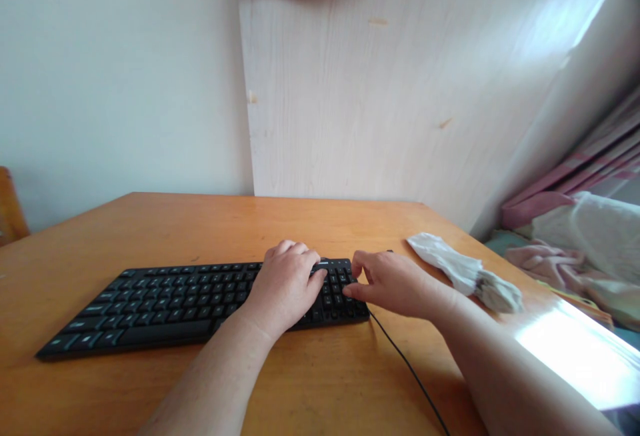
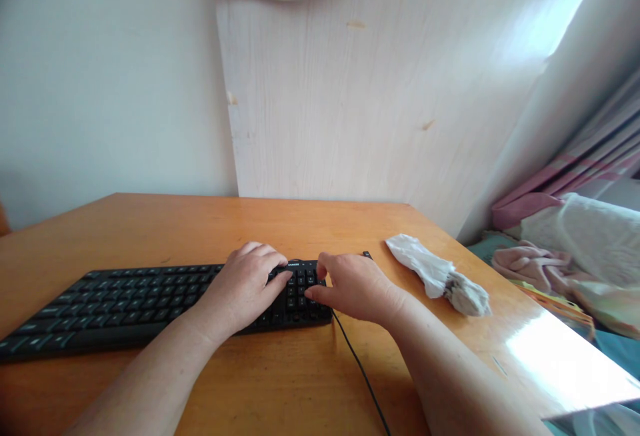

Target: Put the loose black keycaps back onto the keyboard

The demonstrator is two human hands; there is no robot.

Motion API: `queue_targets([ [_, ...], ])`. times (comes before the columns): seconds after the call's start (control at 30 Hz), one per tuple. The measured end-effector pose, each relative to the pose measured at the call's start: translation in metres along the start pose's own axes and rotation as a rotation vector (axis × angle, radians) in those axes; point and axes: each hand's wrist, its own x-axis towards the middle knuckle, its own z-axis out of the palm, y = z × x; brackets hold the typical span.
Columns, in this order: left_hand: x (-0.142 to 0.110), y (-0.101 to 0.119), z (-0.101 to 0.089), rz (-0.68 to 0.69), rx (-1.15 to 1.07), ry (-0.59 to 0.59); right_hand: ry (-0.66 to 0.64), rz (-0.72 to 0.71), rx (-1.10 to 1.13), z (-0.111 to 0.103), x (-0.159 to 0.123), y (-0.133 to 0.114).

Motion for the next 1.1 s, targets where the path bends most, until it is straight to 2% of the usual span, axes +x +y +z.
queue_targets([
  [0.27, -0.001, 0.000, 0.002, 0.006, 0.012, -0.031, -0.119, 0.031, 0.124, 0.019, 0.020, 0.023],
  [0.53, -0.002, -0.001, 0.005, -0.005, -0.001, -0.047, -0.130, 0.093, 0.253, 0.022, 0.028, 0.024],
  [0.77, -0.003, -0.002, 0.006, -0.001, -0.004, -0.048, -0.065, 0.164, 0.286, 0.029, 0.035, 0.025],
  [1.1, -0.002, -0.002, 0.005, 0.003, -0.006, -0.063, -0.067, 0.155, 0.372, 0.031, 0.036, 0.027],
])
